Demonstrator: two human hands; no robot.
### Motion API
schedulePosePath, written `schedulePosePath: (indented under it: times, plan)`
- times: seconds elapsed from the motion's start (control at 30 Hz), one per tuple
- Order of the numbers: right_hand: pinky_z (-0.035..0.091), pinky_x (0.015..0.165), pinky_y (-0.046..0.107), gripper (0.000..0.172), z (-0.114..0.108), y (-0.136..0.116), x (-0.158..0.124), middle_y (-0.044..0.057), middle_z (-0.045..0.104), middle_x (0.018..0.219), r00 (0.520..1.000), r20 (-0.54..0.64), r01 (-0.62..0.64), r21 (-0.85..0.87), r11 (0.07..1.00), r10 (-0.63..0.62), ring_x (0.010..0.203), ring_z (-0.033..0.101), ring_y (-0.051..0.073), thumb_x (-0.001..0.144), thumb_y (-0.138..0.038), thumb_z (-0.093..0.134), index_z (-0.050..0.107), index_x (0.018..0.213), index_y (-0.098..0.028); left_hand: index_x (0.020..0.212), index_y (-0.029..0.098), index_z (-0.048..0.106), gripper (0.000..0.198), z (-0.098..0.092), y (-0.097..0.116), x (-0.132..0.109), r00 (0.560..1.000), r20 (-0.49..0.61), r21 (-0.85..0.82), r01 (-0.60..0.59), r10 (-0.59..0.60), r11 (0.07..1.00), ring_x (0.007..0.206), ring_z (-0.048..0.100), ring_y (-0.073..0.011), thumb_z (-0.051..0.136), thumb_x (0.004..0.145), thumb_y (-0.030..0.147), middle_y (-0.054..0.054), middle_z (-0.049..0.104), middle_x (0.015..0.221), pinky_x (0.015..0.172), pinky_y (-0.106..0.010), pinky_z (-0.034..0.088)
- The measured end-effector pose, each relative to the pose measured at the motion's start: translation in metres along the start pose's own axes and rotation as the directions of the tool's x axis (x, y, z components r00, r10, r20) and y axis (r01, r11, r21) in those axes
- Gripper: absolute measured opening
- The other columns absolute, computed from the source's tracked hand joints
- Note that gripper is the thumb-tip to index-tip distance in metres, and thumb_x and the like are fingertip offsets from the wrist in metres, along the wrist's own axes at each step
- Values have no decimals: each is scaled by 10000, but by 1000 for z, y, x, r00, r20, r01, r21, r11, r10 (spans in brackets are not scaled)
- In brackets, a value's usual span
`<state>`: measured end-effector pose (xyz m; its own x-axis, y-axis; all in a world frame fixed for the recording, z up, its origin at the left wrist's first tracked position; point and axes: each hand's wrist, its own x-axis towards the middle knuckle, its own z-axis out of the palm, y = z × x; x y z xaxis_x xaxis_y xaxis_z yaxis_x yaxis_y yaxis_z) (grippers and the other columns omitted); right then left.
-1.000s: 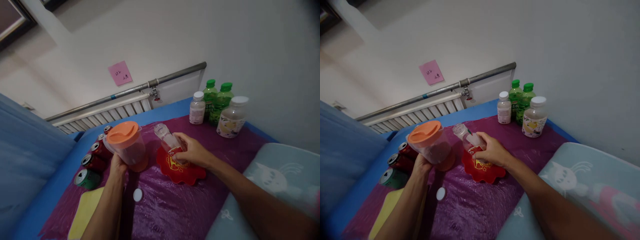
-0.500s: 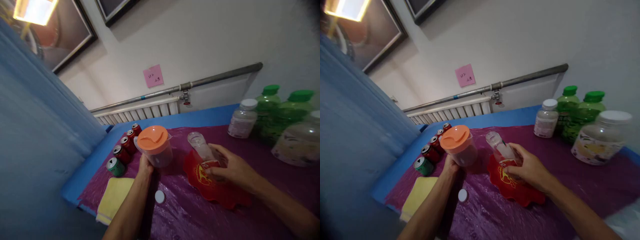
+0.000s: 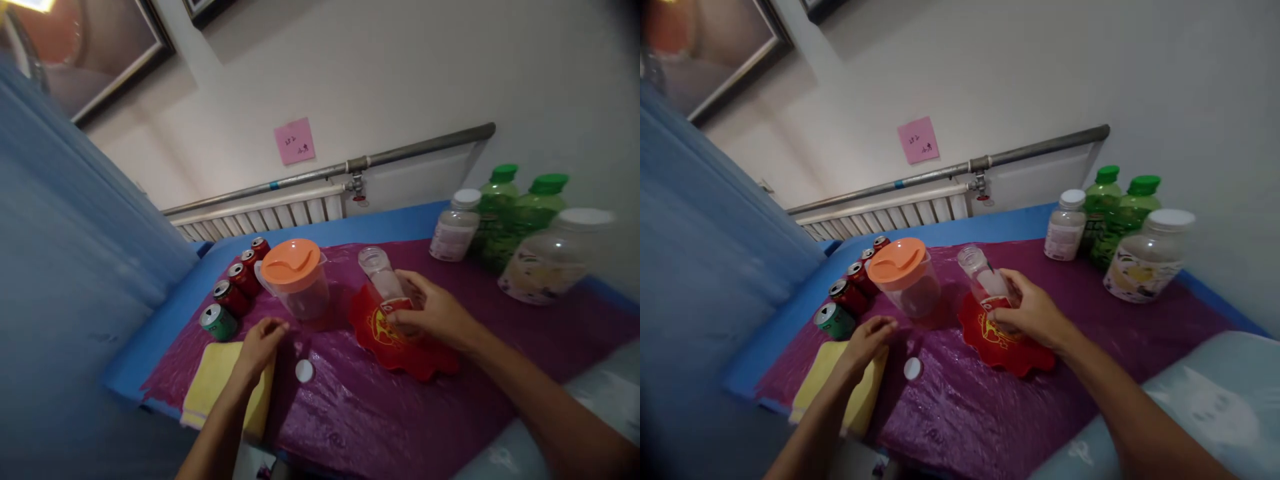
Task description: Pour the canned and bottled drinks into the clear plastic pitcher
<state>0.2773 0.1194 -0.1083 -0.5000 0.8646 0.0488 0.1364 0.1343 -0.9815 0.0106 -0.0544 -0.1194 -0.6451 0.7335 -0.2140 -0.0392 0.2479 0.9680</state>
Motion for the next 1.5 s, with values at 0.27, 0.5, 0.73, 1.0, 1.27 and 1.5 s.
schedulePosePath:
  times: [0.27,0.5,0.73,1.0,1.27,1.5]
  plan:
    - [469,972,402,739,0,1,-2,68,639,1179,1000,14,17,-28,999,-16,1085,616,268,516,-250,714,497,1221,-197,933,217,721,298,14,-26,-35,906,421,796,-389,37,463,930,588,-236,627,653,172,-73,679,980,850,-330,405]
    - [486,935,387,763,1,9,-2,60,646,1182,997,32,69,-60,996,-67,1063,623,259,533,-219,741,505,1259,-207,1039,157,647,357,29,9,-40,903,379,458,-375,205,806,884,632,-232,629,744,358,-105,671,982,803,-346,484]
    - [474,954,381,774,4,-4,-12,75,622,1250,993,56,115,-169,979,-107,1104,605,259,551,-176,718,510,1296,-205,1125,192,633,420,81,93,-46,801,228,201,-596,554,778,980,625,-212,670,780,428,-80,667,1100,890,-341,464]
    - [484,921,383,744,4,-6,-15,89,626,1219,985,56,174,-229,958,-165,1061,615,249,571,-154,684,520,1296,-189,1042,179,682,393,99,106,-30,768,341,333,-638,542,694,876,619,-208,663,758,451,-71,675,962,817,-351,469]
    - [461,948,397,741,2,-3,-16,86,612,1252,969,0,240,-267,933,-249,1103,593,259,574,-145,705,535,1292,-214,996,176,709,404,101,128,-38,719,421,454,-695,554,557,799,614,-192,625,754,488,-58,661,886,737,-323,467]
    - [483,872,352,703,1,-4,-16,26,659,1114,976,67,217,-172,961,-208,977,620,217,573,-204,781,550,1237,-237,969,149,729,484,111,142,-41,661,421,575,-724,621,380,769,603,-202,559,743,543,-66,657,858,742,-340,459]
